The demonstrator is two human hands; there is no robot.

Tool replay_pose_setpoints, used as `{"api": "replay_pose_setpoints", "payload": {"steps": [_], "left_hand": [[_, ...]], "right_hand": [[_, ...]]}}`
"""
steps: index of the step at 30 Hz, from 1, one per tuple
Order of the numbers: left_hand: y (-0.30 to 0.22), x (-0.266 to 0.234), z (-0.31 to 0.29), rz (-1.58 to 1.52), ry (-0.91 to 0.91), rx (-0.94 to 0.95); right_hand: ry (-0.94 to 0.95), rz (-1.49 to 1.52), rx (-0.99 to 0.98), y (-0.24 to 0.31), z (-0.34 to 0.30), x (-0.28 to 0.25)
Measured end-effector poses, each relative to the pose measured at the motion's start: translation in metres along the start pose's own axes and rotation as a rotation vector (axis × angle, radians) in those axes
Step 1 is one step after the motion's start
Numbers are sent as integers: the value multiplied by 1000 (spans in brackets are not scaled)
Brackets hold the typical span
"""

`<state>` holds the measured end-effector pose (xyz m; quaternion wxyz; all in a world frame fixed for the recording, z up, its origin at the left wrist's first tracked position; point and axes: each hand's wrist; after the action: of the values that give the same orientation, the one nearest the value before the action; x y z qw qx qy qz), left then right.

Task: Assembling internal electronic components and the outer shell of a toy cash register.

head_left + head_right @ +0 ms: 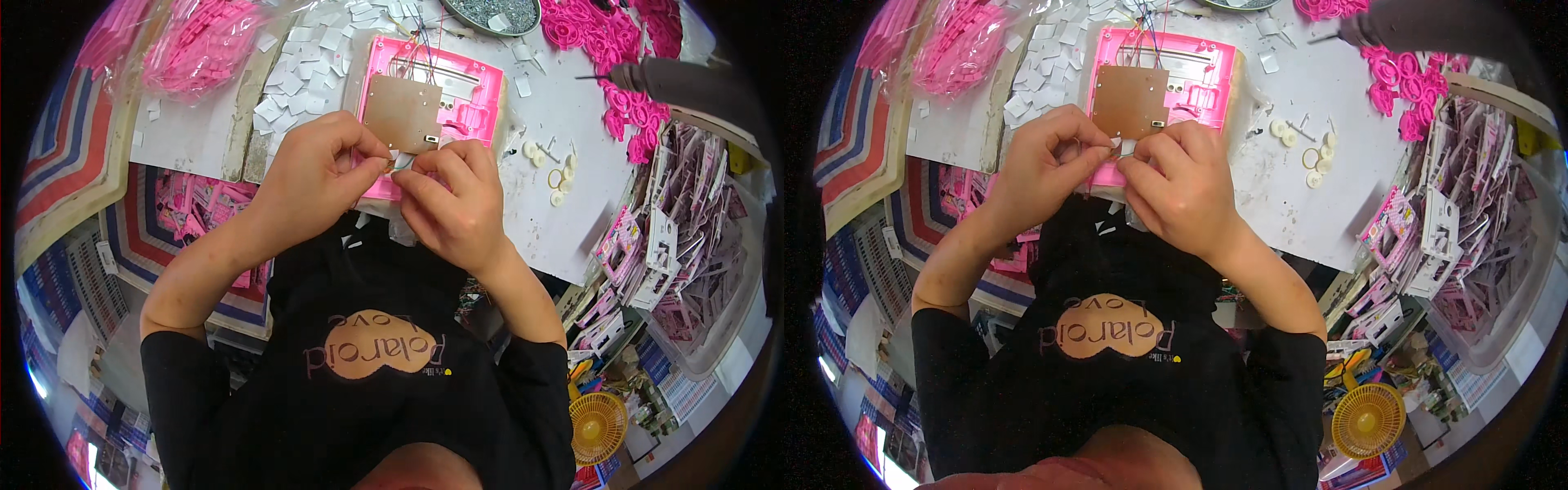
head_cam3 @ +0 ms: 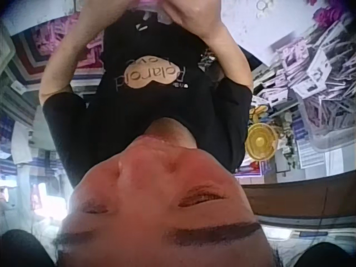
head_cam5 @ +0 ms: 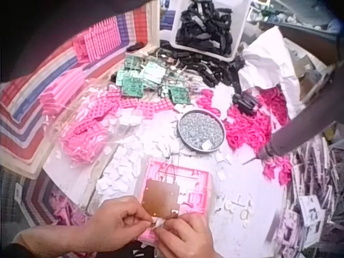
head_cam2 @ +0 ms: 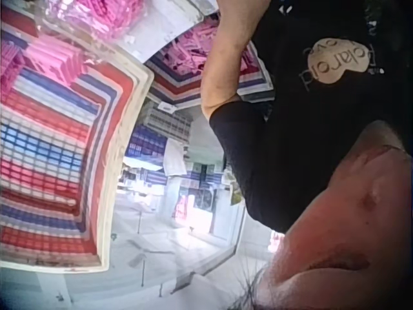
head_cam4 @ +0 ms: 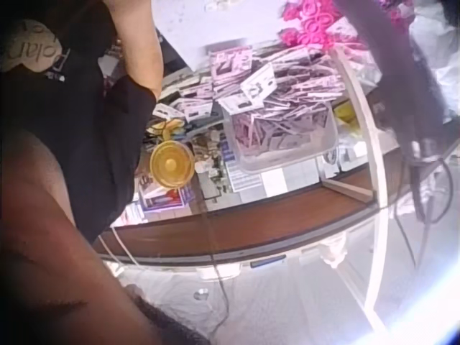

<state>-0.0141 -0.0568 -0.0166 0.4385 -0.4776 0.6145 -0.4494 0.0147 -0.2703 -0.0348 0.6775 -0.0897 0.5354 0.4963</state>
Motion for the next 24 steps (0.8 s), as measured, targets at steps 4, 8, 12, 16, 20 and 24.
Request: {"api": "replay_pose_setpoints", "payload": {"steps": [4, 8, 12, 16, 20, 24], "left_hand": [[-4, -6, 8, 22, 33, -12], [-7, -9, 17, 63, 84, -2], [4, -9, 18, 107, 112, 114], [6, -10, 10, 193, 100, 177], [6, -9, 9, 179, 101, 170], [7, -9, 10, 171, 106, 158]], "right_hand": [[107, -75, -15, 12, 0, 0], [117, -167, 41, 39, 4, 15], [183, -217, 84, 47, 4, 12], [101, -109, 87, 35, -5, -2], [48, -74, 88, 22, -13, 5], [40, -83, 69, 17, -10, 8]]}}
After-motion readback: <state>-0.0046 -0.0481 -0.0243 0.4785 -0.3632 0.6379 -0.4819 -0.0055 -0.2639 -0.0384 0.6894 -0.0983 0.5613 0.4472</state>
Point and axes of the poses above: each hand's wrist, its own z-axis towards the middle knuckle, its own x-axis out of the palm, y = z × x, and after that the axes turned 9 degrees about -z, right-handed
